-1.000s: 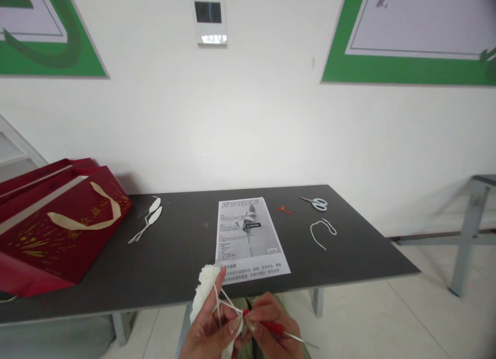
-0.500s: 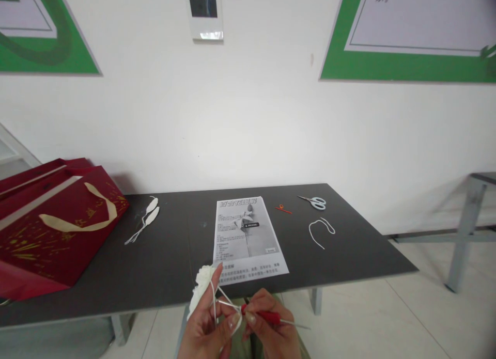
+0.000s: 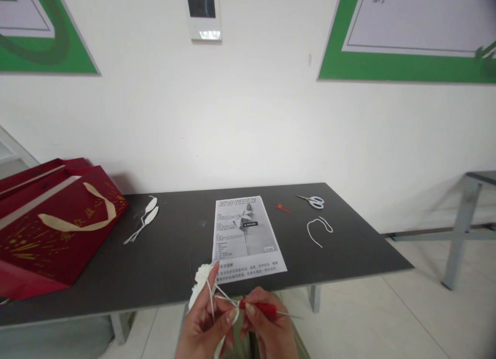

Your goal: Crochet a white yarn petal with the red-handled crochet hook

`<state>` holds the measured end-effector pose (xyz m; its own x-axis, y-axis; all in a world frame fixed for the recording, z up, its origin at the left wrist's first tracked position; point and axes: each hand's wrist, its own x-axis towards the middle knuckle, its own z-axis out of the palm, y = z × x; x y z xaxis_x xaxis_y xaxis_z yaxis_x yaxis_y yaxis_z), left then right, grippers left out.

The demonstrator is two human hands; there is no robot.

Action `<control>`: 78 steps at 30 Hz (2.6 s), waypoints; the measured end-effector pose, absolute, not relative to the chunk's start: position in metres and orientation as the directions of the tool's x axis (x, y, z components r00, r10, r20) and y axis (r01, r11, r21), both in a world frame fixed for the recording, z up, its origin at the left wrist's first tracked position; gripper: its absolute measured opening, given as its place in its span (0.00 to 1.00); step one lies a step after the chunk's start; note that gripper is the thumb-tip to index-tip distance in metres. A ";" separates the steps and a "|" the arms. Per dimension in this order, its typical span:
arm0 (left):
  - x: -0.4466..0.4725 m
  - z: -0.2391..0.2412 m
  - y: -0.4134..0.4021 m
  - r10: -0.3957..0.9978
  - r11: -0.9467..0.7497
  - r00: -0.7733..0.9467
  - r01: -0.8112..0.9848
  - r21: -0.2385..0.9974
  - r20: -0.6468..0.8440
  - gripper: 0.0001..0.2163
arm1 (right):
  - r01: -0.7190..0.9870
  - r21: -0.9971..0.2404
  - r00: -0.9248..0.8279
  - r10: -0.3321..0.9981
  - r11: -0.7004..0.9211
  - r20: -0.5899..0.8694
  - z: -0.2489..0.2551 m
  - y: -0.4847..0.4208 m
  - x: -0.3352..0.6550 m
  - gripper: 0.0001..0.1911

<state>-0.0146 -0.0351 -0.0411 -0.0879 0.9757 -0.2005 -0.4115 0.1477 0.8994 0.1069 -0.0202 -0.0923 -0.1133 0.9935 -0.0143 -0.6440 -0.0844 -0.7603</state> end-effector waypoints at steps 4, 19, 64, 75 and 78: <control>-0.011 -0.041 -0.035 0.979 0.094 -0.134 -0.369 0.925 -0.153 0.46 | -0.568 -0.823 -0.072 0.996 0.006 0.058 -0.090 -0.018 0.109 0.05; -0.012 -0.038 -0.038 0.968 0.137 -0.145 -0.384 0.913 -0.206 0.43 | -0.563 -0.827 -0.005 1.000 0.001 0.004 -0.087 -0.023 0.107 0.05; -0.017 -0.003 -0.052 0.986 0.148 -0.045 -0.224 0.963 -0.162 0.38 | -0.618 -0.588 -0.506 0.837 -0.521 -0.208 -0.037 -0.012 0.142 0.10; -0.016 -0.001 -0.052 0.984 0.109 -0.113 -0.233 0.966 -0.138 0.37 | -0.438 -0.759 -0.587 0.792 -0.482 -0.165 -0.016 0.012 0.150 0.09; -0.018 -0.007 -0.052 0.987 0.117 -0.073 -0.259 0.959 -0.140 0.39 | -0.472 -0.738 -0.567 0.808 -0.481 -0.164 -0.022 0.000 0.147 0.13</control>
<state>-0.0179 -0.0518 -0.0071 -0.0727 0.9875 -0.1400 -0.2589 0.1169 0.9588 0.1474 0.0000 -0.0222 -0.5667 0.8075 -0.1637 -0.4724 -0.4812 -0.7385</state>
